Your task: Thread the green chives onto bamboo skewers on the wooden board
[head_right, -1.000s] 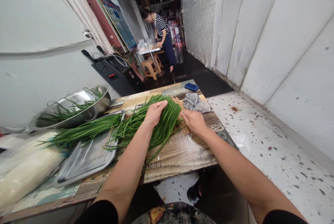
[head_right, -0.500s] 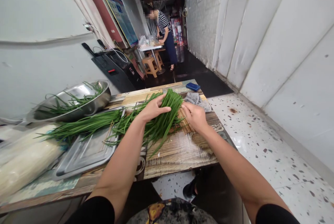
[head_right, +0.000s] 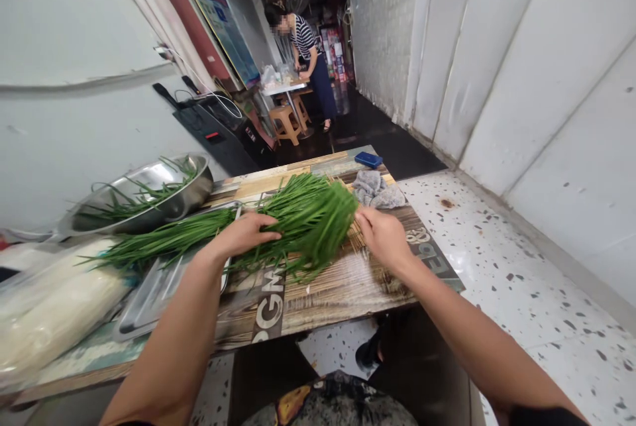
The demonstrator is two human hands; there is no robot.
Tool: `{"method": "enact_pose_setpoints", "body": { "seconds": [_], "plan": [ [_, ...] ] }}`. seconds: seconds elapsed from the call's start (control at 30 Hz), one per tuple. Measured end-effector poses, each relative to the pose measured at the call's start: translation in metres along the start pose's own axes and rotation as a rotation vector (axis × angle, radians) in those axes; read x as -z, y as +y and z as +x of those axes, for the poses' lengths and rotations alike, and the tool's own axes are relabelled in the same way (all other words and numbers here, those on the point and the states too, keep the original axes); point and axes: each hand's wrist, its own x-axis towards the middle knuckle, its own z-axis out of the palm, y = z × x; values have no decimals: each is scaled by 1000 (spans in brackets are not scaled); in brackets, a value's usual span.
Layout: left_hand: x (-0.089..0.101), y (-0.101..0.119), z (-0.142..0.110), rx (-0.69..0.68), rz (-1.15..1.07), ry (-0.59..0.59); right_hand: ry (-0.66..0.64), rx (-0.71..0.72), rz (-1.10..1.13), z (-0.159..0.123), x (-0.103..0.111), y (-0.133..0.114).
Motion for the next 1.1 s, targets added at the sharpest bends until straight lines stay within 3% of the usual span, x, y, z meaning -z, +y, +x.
{"method": "enact_pose_setpoints", "body": {
  "seconds": [0.1,0.17,0.23,0.37,0.47,0.6,0.67,0.77,0.9,1.1],
  "plan": [
    [-2,-5,-8,-68,66,-240,-97,-101,-80,-35,-7,21],
    [2,-4,-9,-70,56,-277,-107,-135,-91,-46,-8,30],
    [6,2,-3,-52,82,-192,-116,-140,-79,-47,-7,33],
    [-1,19,30,-60,178,116,-173,-72,-54,-27,-2,33],
    [-22,27,61,-134,174,165,-207,-7,-96,-5,0,33],
    [-41,30,88,-119,186,243,-214,19,-221,17,-6,29],
    [-44,31,91,-114,187,234,-177,11,-233,22,-13,26],
    [-45,33,87,-125,189,118,-120,8,-218,21,-22,27],
    [-49,38,81,-135,197,18,-140,6,-186,14,-25,34],
    [-64,41,80,-181,280,23,-209,-21,-91,16,-18,41]
  ]
}}
